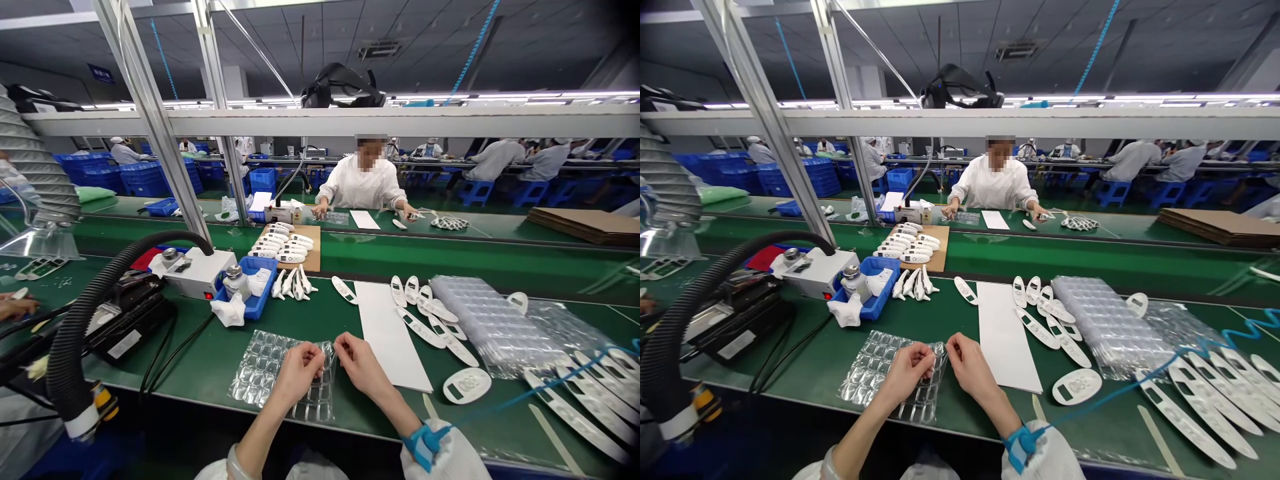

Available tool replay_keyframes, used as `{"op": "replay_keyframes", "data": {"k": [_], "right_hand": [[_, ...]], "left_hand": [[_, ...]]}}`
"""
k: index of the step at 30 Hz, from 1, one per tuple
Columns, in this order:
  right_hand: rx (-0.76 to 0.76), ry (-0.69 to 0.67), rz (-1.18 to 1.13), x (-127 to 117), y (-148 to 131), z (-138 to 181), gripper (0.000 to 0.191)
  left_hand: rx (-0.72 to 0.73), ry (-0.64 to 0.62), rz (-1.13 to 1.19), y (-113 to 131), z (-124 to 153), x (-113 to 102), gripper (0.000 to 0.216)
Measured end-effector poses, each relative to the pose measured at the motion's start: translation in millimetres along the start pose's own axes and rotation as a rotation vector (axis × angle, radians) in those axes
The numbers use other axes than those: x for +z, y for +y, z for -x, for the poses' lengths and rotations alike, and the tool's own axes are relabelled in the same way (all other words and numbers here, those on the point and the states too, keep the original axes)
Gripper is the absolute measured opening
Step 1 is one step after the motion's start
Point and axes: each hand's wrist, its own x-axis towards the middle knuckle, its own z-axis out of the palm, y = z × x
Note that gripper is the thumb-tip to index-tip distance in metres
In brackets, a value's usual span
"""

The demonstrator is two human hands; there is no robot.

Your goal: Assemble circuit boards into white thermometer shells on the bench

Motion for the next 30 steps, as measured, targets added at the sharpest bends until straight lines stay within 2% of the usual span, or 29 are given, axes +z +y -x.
{"op": "replay_keyframes", "data": {"k": [3,8,12,15,18,23,27,30], "right_hand": [[0.013,0.009,0.001,1,0,2,0.023],[0.174,-0.062,-0.283,4,0,10,0.021],[0.066,0.013,-0.185,2,-6,11,0.019],[-0.06,-0.048,-0.098,0,-14,5,0.021],[-0.122,-0.106,-0.051,-1,-18,-1,0.019],[-0.09,-0.115,-0.13,-2,-10,-5,0.016],[-0.025,-0.127,-0.236,-2,-3,-5,0.012],[-0.022,-0.109,-0.212,-3,-1,-3,0.013]], "left_hand": [[-0.021,0.0,0.082,-4,-2,0,0.021],[-0.008,0.009,0.181,-9,0,2,0.019],[0.018,-0.009,0.186,-12,1,2,0.017],[0.036,-0.023,0.145,-12,2,3,0.014],[0.054,-0.038,0.099,-10,6,3,0.018],[0.075,-0.075,0.053,-8,11,3,0.024],[0.074,-0.055,0.013,-7,13,2,0.023],[0.079,-0.031,-0.016,-7,15,2,0.018]]}}
